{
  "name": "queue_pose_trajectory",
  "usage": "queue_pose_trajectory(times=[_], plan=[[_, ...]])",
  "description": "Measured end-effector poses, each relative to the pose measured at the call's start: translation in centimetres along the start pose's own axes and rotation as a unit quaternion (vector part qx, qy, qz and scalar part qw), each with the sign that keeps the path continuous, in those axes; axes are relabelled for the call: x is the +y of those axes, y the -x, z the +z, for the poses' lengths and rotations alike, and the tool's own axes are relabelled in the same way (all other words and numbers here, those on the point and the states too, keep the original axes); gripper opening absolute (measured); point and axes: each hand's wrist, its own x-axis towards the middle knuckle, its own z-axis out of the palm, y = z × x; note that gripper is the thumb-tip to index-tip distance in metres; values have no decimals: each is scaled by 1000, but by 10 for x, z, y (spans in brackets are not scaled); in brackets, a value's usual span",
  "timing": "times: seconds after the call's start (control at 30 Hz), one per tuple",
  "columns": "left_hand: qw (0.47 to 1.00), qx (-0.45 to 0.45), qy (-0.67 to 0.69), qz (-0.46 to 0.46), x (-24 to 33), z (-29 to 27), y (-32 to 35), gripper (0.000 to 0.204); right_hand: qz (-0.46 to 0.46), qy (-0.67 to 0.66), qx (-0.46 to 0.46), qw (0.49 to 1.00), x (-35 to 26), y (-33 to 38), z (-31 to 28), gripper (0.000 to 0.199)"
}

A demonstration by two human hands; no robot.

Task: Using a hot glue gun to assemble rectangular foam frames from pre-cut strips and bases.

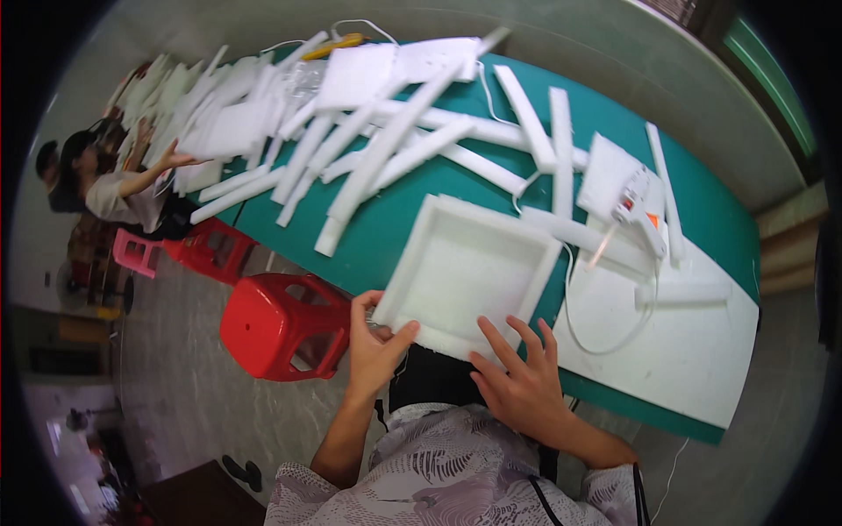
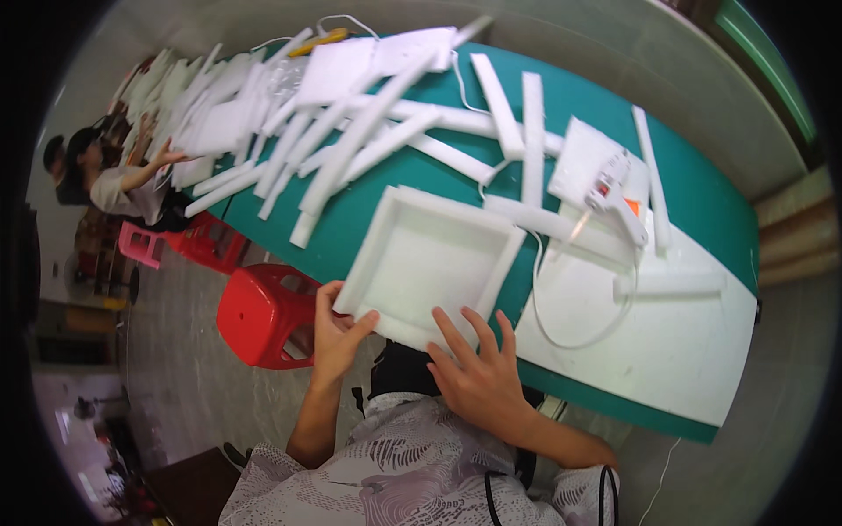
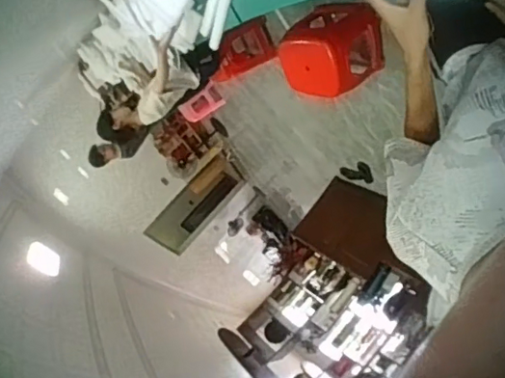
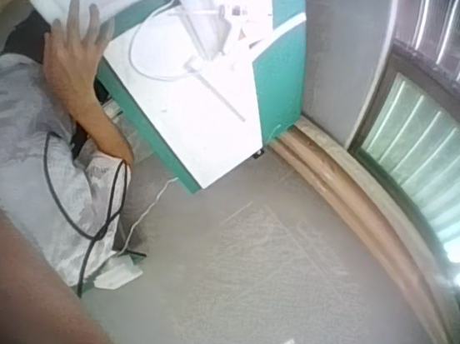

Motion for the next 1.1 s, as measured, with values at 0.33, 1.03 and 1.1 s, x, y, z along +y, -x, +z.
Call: queue_pose_trajectory(times=[0.33,1.03,1.1], plan=[[1000,-7,-2,-10,4,1,12,56,18,-31,-20,999,-8,10,-7,33],[996,63,28,64,4,-12,30,68,130,-239,205,940,7,48,-39,21],[992,68,80,70,8,-13,27,68,381,-406,216,802,11,66,-43,15]])
